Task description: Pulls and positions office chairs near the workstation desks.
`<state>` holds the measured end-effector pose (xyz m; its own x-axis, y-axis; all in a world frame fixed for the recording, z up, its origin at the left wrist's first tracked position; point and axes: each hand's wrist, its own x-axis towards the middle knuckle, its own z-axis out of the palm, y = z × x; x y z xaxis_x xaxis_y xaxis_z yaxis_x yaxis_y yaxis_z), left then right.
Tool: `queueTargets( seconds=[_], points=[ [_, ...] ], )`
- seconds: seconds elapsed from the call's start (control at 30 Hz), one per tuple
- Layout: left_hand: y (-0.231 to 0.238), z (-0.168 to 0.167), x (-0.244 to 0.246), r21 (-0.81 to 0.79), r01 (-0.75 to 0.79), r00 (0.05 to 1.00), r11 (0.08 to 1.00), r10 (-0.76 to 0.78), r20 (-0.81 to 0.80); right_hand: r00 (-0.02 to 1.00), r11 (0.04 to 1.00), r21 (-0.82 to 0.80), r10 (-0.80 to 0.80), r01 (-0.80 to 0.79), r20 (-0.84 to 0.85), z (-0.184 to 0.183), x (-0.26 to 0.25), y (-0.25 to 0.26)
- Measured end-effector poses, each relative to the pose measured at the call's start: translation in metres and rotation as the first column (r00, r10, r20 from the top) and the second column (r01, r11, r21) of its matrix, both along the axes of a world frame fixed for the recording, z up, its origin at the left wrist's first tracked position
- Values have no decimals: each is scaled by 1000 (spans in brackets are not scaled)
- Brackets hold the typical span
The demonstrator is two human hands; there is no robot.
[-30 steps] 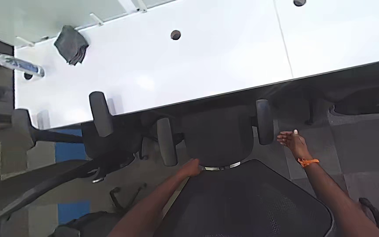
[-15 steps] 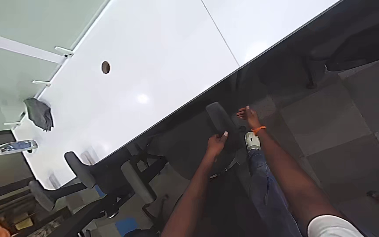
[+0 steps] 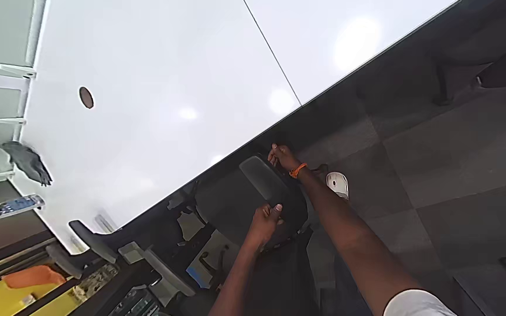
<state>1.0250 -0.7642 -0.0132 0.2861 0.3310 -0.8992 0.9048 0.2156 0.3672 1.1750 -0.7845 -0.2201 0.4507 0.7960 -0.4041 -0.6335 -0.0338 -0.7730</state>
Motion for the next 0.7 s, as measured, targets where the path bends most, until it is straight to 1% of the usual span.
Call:
queueTargets(
  seconds=[0.13, 0.23, 0.3, 0.37, 0.43, 0.53, 0.7],
  points=[
    [-5, 2, -3, -12, -10, 1000, 1000, 10, 0, 993, 997, 8, 78, -79, 90, 10, -7, -4],
    [-5, 3, -4, -16, 23, 1000, 1000, -24, -17, 994, 995, 40, 84, -87, 67, 0, -24, -23],
    [-6, 1, -6, -13, 56, 998, 998, -56, -28, 998, 999, 14, 36, -37, 52, 9, -27, -32],
    [-8, -1, -11, 0, 80, 997, 997, -80, -19, 999, 996, -82, -35, 37, 30, 31, -31, -41],
    [-8, -1, -18, 23, 102, 995, 995, -101, -12, 997, 990, -118, -73, 76, 31, 34, -37, -41],
    [-8, 7, -25, 22, 137, 991, 990, -137, 4, 991, 991, -70, -113, 117, 67, 37, -40, -41],
    [-12, 44, -34, -3, 194, 979, 981, -194, 66, 977, 977, 23, -211, 211, 41, 73, -43, -47]
  ],
)
